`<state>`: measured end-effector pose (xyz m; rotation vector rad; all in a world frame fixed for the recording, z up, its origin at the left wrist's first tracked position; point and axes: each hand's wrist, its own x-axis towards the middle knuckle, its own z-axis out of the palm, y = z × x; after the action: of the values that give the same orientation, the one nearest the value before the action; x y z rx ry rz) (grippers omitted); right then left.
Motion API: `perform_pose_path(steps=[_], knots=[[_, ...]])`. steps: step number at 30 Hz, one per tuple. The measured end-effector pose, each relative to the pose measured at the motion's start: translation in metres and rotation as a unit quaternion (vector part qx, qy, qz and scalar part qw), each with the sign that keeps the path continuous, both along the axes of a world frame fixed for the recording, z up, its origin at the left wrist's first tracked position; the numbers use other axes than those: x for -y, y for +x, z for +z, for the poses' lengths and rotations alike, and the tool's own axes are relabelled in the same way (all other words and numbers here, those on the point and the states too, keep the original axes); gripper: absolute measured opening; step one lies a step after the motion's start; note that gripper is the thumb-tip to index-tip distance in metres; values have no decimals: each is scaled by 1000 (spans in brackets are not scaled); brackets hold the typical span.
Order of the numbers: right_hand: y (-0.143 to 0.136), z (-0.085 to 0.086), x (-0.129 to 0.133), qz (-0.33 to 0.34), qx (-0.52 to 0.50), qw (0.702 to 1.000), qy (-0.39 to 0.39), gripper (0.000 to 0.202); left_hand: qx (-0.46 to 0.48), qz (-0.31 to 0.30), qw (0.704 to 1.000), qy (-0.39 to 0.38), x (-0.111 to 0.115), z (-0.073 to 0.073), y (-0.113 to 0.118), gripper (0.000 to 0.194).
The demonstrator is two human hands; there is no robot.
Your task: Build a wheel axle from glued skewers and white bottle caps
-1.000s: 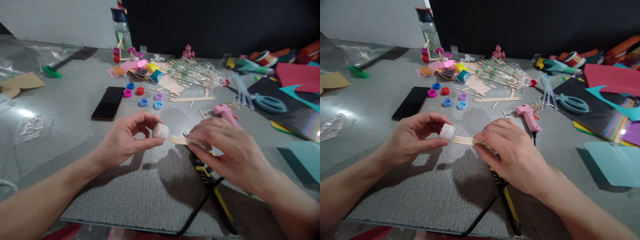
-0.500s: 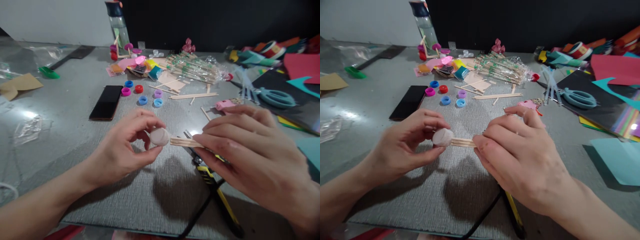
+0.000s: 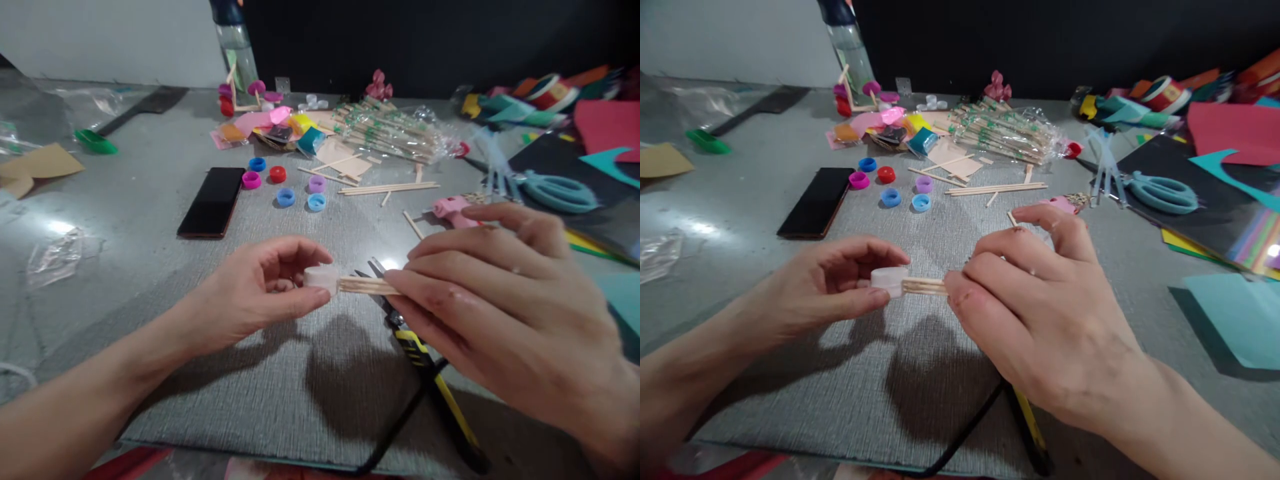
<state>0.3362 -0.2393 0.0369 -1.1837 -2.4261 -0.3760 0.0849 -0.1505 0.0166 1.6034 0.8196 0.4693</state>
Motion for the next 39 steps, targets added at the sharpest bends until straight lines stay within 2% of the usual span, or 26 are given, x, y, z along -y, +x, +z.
perform_pose_path(steps=[13, 19, 26, 39], knots=[[0, -4, -4, 7, 13, 1000, -12, 5, -6, -16, 1000, 4, -5, -6, -3, 25], [0, -4, -5, 6, -12, 999, -33, 6, -4, -8, 1000, 12, -5, -6, -3, 29], [0, -5, -6, 5, -22, 999, -42, 5, 4, -13, 1000, 9, -6, -5, 0, 24], [-3, -5, -6, -5, -19, 1000, -18, 11, -21, -7, 999, -44, -5, 0, 2, 25]])
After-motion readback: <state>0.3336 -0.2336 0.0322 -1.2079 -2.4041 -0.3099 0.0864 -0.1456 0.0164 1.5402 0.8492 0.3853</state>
